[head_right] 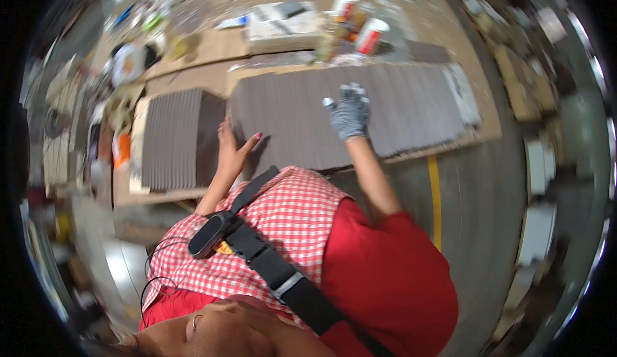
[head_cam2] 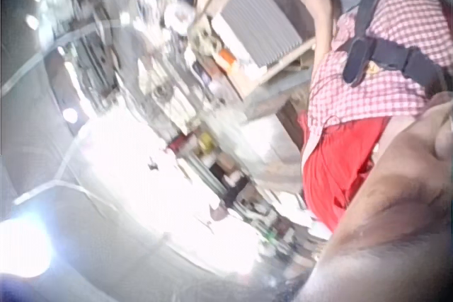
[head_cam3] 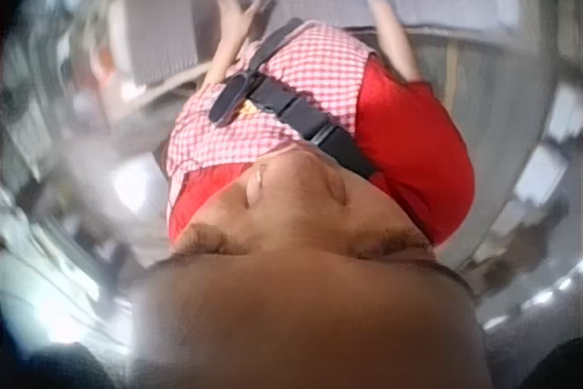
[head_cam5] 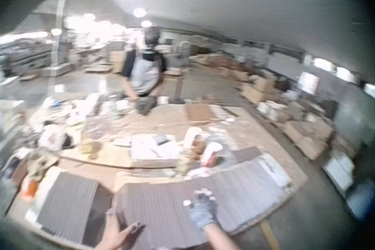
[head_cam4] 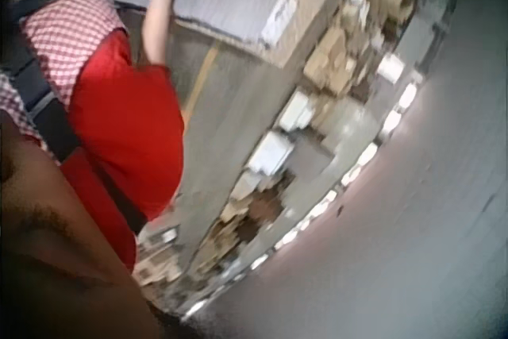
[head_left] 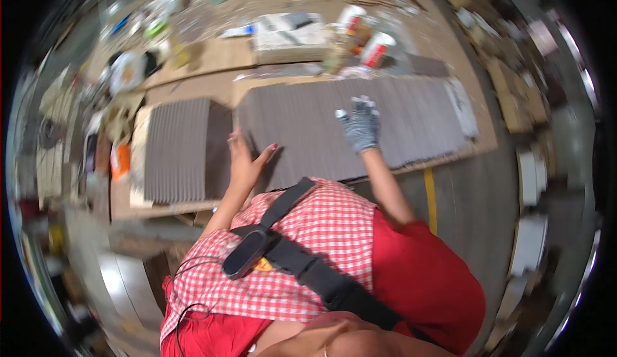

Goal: The person wipes individual slatted boards with a cloth and stacks them on top of one another on a workbench.

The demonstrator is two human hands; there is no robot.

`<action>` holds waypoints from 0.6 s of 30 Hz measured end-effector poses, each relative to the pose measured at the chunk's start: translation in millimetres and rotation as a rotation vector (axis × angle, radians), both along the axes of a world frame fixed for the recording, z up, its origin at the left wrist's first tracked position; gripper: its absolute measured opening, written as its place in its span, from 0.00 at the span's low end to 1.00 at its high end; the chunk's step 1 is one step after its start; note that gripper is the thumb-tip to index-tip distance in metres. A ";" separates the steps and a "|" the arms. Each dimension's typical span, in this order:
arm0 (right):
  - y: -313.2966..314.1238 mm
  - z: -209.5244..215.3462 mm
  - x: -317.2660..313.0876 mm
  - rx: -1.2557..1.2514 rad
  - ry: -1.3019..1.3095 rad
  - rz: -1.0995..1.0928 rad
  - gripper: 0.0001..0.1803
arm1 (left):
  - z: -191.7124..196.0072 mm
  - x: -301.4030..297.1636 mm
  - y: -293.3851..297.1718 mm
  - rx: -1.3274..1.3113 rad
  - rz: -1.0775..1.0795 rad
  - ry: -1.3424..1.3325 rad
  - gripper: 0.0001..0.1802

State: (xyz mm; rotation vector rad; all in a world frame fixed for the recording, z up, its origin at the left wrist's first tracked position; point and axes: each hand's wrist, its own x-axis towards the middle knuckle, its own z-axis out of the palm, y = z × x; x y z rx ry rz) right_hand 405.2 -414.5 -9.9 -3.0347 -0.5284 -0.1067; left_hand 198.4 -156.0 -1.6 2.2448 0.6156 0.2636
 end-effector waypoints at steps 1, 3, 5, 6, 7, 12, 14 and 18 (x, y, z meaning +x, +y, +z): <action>-12.7 -29.6 -1.7 0.040 -0.234 0.076 0.42 | 7.4 10.0 -10.3 0.071 -0.019 0.046 0.56; 5.0 -33.6 -0.2 0.126 -0.134 0.017 0.41 | 10.8 27.8 -20.0 0.183 -0.036 0.113 0.55; 7.6 -19.2 2.4 0.106 -0.095 -0.020 0.40 | 6.7 36.8 -24.2 0.171 -0.076 0.046 0.49; 6.5 -15.3 2.0 0.117 -0.105 -0.054 0.40 | 6.3 37.2 -23.2 0.126 -0.096 0.022 0.46; 5.2 -10.9 1.3 0.134 -0.073 -0.048 0.39 | 4.2 38.7 -22.4 0.090 -0.110 0.043 0.47; 6.4 4.7 -4.6 0.156 0.001 -0.056 0.38 | 11.8 38.3 -27.1 0.156 -0.110 0.154 0.47; 6.2 0.5 -3.8 0.158 -0.018 -0.057 0.37 | 7.0 38.8 -25.1 0.092 -0.133 0.112 0.48; 7.1 0.4 -6.2 0.180 -0.060 -0.039 0.37 | -2.6 36.5 -19.7 0.015 -0.138 0.014 0.45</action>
